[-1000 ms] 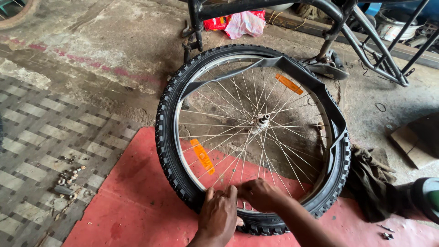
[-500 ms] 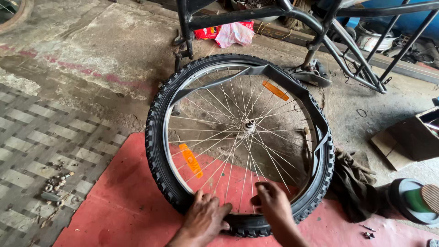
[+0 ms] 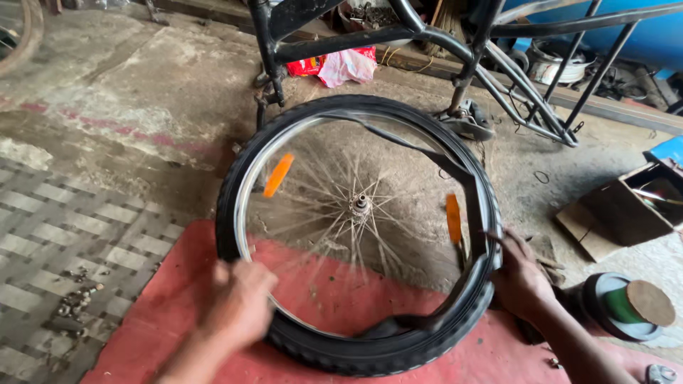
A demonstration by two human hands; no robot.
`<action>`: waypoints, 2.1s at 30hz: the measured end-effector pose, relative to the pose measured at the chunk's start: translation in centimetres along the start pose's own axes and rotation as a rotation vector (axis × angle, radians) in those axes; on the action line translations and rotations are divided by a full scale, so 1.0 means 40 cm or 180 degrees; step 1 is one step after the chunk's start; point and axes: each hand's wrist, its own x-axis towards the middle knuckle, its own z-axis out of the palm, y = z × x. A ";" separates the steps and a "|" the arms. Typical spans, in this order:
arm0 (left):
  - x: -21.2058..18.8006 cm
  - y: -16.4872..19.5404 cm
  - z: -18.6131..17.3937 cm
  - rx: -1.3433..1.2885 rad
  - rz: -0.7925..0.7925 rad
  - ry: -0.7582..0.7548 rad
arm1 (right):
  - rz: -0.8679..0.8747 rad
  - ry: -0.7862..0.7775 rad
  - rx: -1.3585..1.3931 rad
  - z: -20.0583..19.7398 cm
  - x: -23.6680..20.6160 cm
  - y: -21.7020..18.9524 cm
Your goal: The person inserts an inner tube into a bicycle tire and then mounts the tire onto a bicycle wheel by hand.
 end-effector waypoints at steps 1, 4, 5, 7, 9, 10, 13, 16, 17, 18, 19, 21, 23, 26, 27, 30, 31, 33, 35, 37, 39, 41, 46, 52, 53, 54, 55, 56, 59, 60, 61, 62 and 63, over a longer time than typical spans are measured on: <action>-0.017 0.041 0.015 -0.0623 -0.0060 -0.0461 | 0.0228 -0.0775 0.0419 -0.010 0.006 -0.021; -0.082 0.157 0.082 -0.1266 0.0646 -0.0693 | 0.0530 -0.2402 0.1157 -0.021 0.012 -0.113; -0.089 0.190 0.115 -0.0949 0.1098 -0.0276 | 0.0400 -0.2464 0.1059 -0.021 0.011 -0.146; -0.095 0.197 0.167 -0.0773 0.1384 -0.0164 | 0.0146 -0.2055 0.0874 -0.023 0.013 -0.203; -0.101 0.175 0.199 -0.1063 0.1023 -0.0791 | -0.0097 -0.1143 0.0719 -0.023 0.005 -0.251; -0.106 0.157 0.206 -0.0856 0.1117 -0.0436 | -0.0427 -0.0705 0.0536 -0.021 0.000 -0.272; -0.116 0.112 0.192 -0.0413 0.1181 0.0087 | -0.0931 -0.0190 -0.0003 -0.005 -0.024 -0.320; -0.107 0.096 0.151 -0.0440 0.0861 -0.0301 | -0.0744 -0.1189 -0.0258 0.021 -0.059 -0.354; -0.102 0.095 0.136 -0.0490 0.0786 -0.0351 | -0.0781 -0.1445 -0.0162 0.030 -0.076 -0.367; -0.097 0.095 0.123 -0.0548 0.0714 -0.0401 | -0.0814 -0.1703 -0.0072 0.034 -0.093 -0.375; -0.103 0.097 0.109 -0.0524 0.0726 -0.0478 | -0.1241 -0.1474 0.0000 0.039 -0.116 -0.387; -0.113 0.099 0.091 -0.0465 0.0773 -0.0630 | -0.2074 -0.0998 0.0144 0.054 -0.161 -0.420; -0.125 0.100 0.083 -0.0401 0.0949 -0.0004 | -0.1570 -0.1283 0.0539 0.059 -0.196 -0.440; -0.140 0.100 0.082 -0.0208 0.1148 0.0420 | -0.0858 -0.1693 0.0351 0.071 -0.207 -0.447; -0.143 0.100 0.082 -0.0129 0.1206 0.0489 | -0.0634 -0.1822 0.0143 0.075 -0.203 -0.442; -0.146 0.106 0.081 -0.0126 0.1238 0.0418 | -0.0935 -0.1112 0.0385 0.083 -0.194 -0.415; -0.147 0.109 0.080 -0.0166 0.1220 0.0366 | -0.1495 -0.0829 0.0415 0.088 -0.200 -0.410; -0.143 0.113 0.080 -0.0259 0.1200 0.0265 | -0.2586 -0.0235 0.0447 0.099 -0.218 -0.407; -0.136 0.113 0.085 -0.0343 0.1301 0.0474 | -0.2303 -0.0528 0.0383 0.118 -0.253 -0.424; -0.134 0.108 0.093 -0.0376 0.1300 0.0131 | -0.1906 -0.0785 0.0216 0.131 -0.291 -0.442; -0.133 0.097 0.101 -0.0329 0.1186 -0.0737 | -0.1413 -0.0959 -0.0061 0.150 -0.312 -0.460; -0.141 0.092 0.102 -0.0340 0.1033 -0.0937 | -0.1160 -0.1164 0.0110 0.165 -0.320 -0.463; -0.121 0.131 0.067 -0.0411 0.0781 -0.1312 | -0.0381 -0.1944 0.0054 0.201 -0.327 -0.443; -0.079 0.115 0.013 -0.0686 0.0209 -0.2222 | -0.1227 -0.1227 0.0000 0.178 -0.296 -0.457; -0.089 0.097 0.017 -0.0553 0.0343 -0.1831 | -0.1235 -0.1186 -0.0052 0.162 -0.285 -0.471; -0.103 0.076 0.026 -0.0426 0.0479 -0.1446 | -0.1237 -0.1152 -0.0105 0.148 -0.278 -0.495; -0.122 0.059 0.043 -0.0302 0.0606 -0.1064 | -0.0904 -0.1783 0.0033 0.137 -0.276 -0.527; -0.127 0.038 0.065 -0.0153 0.0739 -0.0658 | -0.0560 -0.2370 0.0166 0.136 -0.260 -0.560; -0.132 0.015 0.155 0.0350 0.0922 -0.1029 | 0.0038 -0.3131 0.0110 0.119 -0.230 -0.610; -0.133 0.013 0.183 0.0534 0.0906 -0.1412 | 0.0116 -0.3235 0.0012 0.117 -0.221 -0.615; -0.133 0.014 0.207 0.0616 0.0994 -0.1339 | 0.0010 -0.3186 0.0104 0.116 -0.212 -0.612; -0.138 0.018 0.225 0.0686 0.1082 -0.1284 | -0.0089 -0.3157 0.0202 0.113 -0.206 -0.602; -0.138 0.018 0.236 0.0783 0.1181 -0.1217 | -0.0187 -0.3097 0.0309 0.113 -0.200 -0.591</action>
